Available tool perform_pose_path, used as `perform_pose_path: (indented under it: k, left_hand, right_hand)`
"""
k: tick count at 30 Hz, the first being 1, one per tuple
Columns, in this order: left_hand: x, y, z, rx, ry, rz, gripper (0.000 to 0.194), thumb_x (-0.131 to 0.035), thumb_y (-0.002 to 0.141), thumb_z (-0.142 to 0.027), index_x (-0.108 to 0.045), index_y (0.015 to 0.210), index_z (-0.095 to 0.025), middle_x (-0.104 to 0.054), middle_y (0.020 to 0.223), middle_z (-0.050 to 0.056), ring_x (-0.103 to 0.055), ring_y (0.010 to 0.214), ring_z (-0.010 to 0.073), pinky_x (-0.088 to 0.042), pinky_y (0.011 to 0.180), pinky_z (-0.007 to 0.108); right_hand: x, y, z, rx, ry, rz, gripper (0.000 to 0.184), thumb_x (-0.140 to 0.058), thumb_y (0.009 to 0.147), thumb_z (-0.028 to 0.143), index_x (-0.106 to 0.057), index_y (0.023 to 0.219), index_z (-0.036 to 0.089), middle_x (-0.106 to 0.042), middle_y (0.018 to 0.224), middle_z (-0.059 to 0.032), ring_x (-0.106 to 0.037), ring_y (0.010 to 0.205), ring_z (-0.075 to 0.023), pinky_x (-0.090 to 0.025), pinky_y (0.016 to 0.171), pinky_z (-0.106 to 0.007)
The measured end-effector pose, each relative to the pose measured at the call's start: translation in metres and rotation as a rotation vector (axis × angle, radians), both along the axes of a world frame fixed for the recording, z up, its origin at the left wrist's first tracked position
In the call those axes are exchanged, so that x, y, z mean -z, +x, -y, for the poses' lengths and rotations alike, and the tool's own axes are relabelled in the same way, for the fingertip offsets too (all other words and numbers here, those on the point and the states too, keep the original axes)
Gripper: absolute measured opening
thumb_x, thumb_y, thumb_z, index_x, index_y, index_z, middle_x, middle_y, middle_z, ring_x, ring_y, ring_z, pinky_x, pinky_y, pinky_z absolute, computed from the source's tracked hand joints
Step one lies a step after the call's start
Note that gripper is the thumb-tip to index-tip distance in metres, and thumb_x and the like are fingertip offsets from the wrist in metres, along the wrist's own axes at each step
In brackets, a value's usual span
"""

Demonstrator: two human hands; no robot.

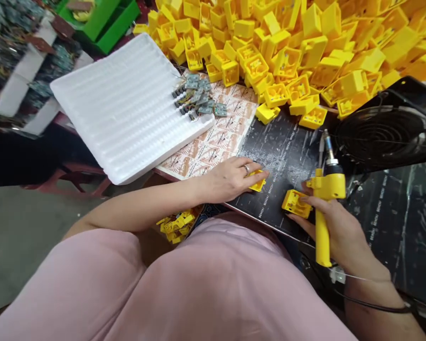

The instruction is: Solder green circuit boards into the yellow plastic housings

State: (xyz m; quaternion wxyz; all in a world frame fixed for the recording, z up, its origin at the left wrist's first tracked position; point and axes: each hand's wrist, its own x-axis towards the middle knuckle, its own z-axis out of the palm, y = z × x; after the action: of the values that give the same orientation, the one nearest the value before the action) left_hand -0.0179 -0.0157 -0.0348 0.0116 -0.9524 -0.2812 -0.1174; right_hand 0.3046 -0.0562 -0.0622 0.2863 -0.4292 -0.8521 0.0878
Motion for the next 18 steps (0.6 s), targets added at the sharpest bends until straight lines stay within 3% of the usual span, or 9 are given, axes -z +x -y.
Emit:
perform_pose_path:
  k: [2,4,6,8,11,13,15,18]
  left_hand:
    - [-0.015,-0.013,-0.010,-0.072,-0.070,-0.034,0.061,-0.063,0.106,-0.049,-0.058,0.155,-0.012,-0.070,0.144,0.020,-0.069,0.122,0.0309,-0.053,0.105,0.048]
    - [-0.033,-0.020,-0.034,-0.244,-0.107,-0.120,0.067,-0.061,0.104,-0.057,-0.058,0.156,-0.014,-0.065,0.153,0.019,-0.065,0.130,0.0327,-0.048,0.114,0.056]
    - [-0.049,-0.024,-0.070,-0.545,-0.068,-0.301,0.053,-0.060,0.107,-0.044,-0.064,0.149,-0.013,-0.064,0.155,0.016,-0.056,0.140,0.0320,-0.040,0.123,0.060]
    - [-0.060,-0.029,-0.109,-0.656,-0.067,-0.357,0.045,-0.063,0.104,-0.030,-0.069,0.138,-0.001,-0.069,0.147,0.021,-0.050,0.145,0.0366,-0.029,0.128,0.071]
    - [-0.071,-0.040,-0.148,-0.679,-0.183,-0.379,0.032,-0.059,0.102,-0.025,-0.080,0.112,-0.004,-0.083,0.114,0.007,-0.064,0.121,0.0272,-0.033,0.129,0.067]
    - [-0.080,-0.050,-0.155,-0.665,-0.233,-0.270,0.044,-0.051,0.106,-0.036,-0.080,0.119,-0.006,-0.082,0.109,0.001,-0.069,0.117,0.0247,-0.043,0.123,0.060]
    - [-0.091,-0.061,-0.149,-0.684,-0.236,-0.066,0.061,-0.045,0.106,-0.048,-0.074,0.131,0.000,-0.079,0.112,0.004,-0.071,0.118,0.0273,-0.053,0.110,0.053]
    - [-0.106,-0.071,-0.131,-0.530,-0.164,0.425,0.078,-0.046,0.107,-0.056,-0.061,0.134,0.016,-0.075,0.122,0.015,-0.069,0.121,0.0311,-0.053,0.102,0.047]
  right_hand:
    - [-0.002,-0.016,-0.003,-0.052,0.070,0.020,0.040,-0.079,0.096,0.031,-0.064,0.132,0.028,-0.078,0.108,-0.0039,-0.076,0.084,-0.0212,-0.063,0.077,-0.033]
    - [-0.005,-0.030,-0.006,-0.078,0.148,0.033,0.039,-0.076,0.098,0.031,-0.061,0.134,0.025,-0.077,0.104,-0.0047,-0.075,0.083,-0.0212,-0.062,0.075,-0.033]
    - [-0.008,-0.039,-0.010,-0.088,0.172,0.044,0.038,-0.074,0.100,0.035,-0.060,0.133,0.023,-0.076,0.102,-0.0054,-0.075,0.083,-0.0219,-0.062,0.075,-0.033]
    - [-0.009,-0.044,-0.012,-0.070,0.168,0.049,0.039,-0.074,0.100,0.037,-0.060,0.134,0.023,-0.076,0.102,-0.0055,-0.075,0.083,-0.0221,-0.062,0.075,-0.034]
    - [-0.010,-0.043,-0.012,-0.058,0.165,0.028,0.043,-0.075,0.099,0.045,-0.060,0.135,0.024,-0.076,0.101,-0.0048,-0.076,0.084,-0.0235,-0.063,0.083,-0.039]
    - [-0.014,-0.039,-0.010,-0.064,0.147,0.003,0.048,-0.076,0.097,0.050,-0.061,0.135,0.026,-0.077,0.102,-0.0046,-0.077,0.088,-0.0252,-0.064,0.090,-0.043]
    - [-0.019,-0.035,-0.008,-0.056,0.124,-0.029,0.056,-0.083,0.092,0.048,-0.060,0.138,0.028,-0.079,0.108,-0.0050,-0.079,0.094,-0.0266,-0.065,0.091,-0.044]
    - [-0.027,-0.034,-0.007,-0.016,0.091,-0.102,0.062,-0.090,0.087,0.031,-0.058,0.140,0.031,-0.079,0.123,-0.0063,-0.080,0.106,-0.0273,-0.066,0.092,-0.042]
